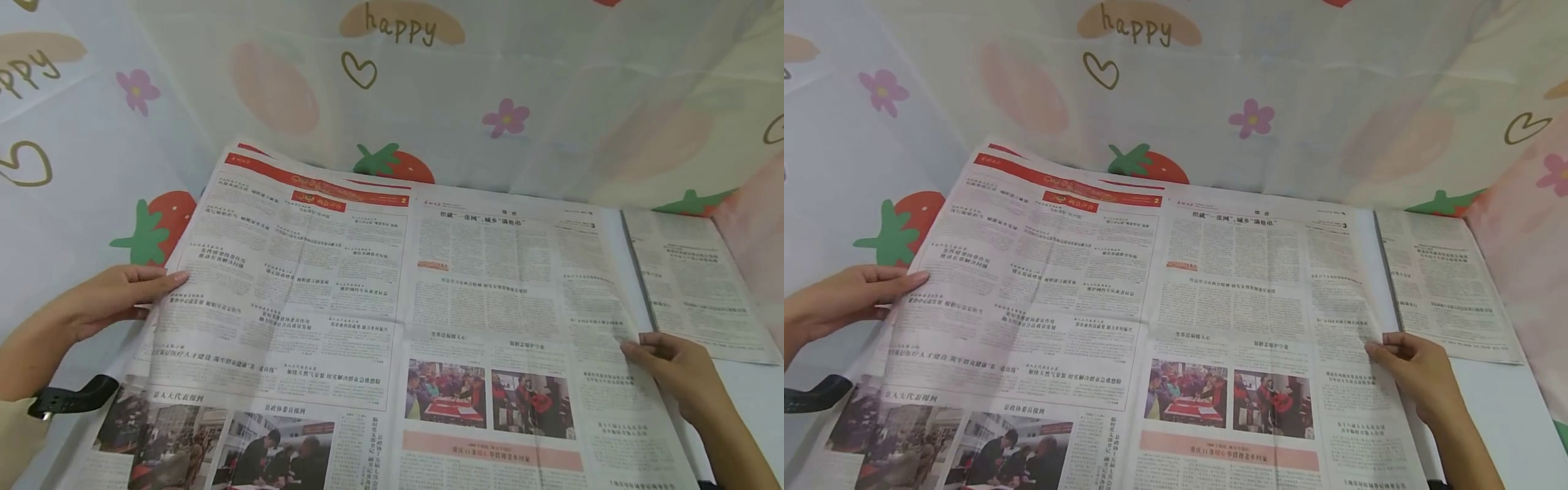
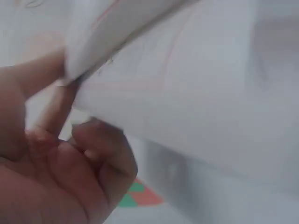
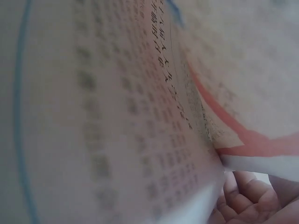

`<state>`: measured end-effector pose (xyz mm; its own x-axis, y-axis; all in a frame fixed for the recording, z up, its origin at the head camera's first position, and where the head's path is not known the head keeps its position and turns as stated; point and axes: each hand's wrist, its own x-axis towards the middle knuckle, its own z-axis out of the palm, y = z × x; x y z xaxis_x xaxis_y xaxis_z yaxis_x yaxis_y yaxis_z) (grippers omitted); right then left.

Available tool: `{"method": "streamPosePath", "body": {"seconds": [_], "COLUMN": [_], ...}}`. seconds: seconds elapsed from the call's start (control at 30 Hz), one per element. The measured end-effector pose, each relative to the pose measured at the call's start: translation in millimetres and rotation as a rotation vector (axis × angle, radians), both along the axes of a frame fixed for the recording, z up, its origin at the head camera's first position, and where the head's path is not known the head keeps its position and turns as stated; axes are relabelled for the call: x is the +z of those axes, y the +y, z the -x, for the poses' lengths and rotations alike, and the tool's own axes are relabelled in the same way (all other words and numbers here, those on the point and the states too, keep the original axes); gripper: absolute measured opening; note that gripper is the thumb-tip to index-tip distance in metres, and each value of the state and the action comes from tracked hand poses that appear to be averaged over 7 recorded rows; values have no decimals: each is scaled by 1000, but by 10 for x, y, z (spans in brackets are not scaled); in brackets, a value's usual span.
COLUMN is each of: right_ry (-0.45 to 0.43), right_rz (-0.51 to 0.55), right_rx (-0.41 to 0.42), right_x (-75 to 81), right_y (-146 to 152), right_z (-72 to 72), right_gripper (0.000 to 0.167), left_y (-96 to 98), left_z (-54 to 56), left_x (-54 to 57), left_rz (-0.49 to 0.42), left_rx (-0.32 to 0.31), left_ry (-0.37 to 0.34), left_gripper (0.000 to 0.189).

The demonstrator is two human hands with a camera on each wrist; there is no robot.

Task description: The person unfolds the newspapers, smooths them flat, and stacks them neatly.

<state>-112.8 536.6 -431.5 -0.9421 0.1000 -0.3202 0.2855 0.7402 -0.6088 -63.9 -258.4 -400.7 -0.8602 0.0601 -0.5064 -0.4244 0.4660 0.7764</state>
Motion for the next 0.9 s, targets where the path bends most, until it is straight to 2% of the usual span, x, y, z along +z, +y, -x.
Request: {"method": "streamPosePath", "body": {"seconds": [0.07,0.13,0.2,0.27,0.37,0.47,0.57,0.63,0.77,0.9], "right_ry": [6,7,8,13,27,39,40,44,82,131], "right_rz": [-4,-8,-13,-16,-19,-23,-27,-32,-44,-50], "right_rx": [4,0,-4,-7,-1,7,7,1,-24,-41], "right_x": [-5,-8,-13,-23,-40,-54,-61,-67,-89,-120], "right_y": [3,10,15,18,17,19,23,22,1,-31], "right_z": [-3,-5,-5,-4,-2,-3,-5,-5,-4,-17], "right_gripper": [64,64,64,64,63,62,61,61,63,60], "left_y": [24,57,89,124,154,153,137,139,198,275], "left_z": [-31,-58,-76,-88,-107,-134,-165,-179,-175,-208], "left_x": [-4,-28,-69,-108,-150,-168,-199,-228,-277,-257], "left_rz": [202,379,508,584,578,500,482,503,553,563], "left_rx": [-30,-21,-2,15,21,-5,-21,-10,75,132], "left_ry": [65,133,196,238,242,182,156,181,266,314], "left_gripper": [39,55,64,66,65,61,59,62,70,71]}}
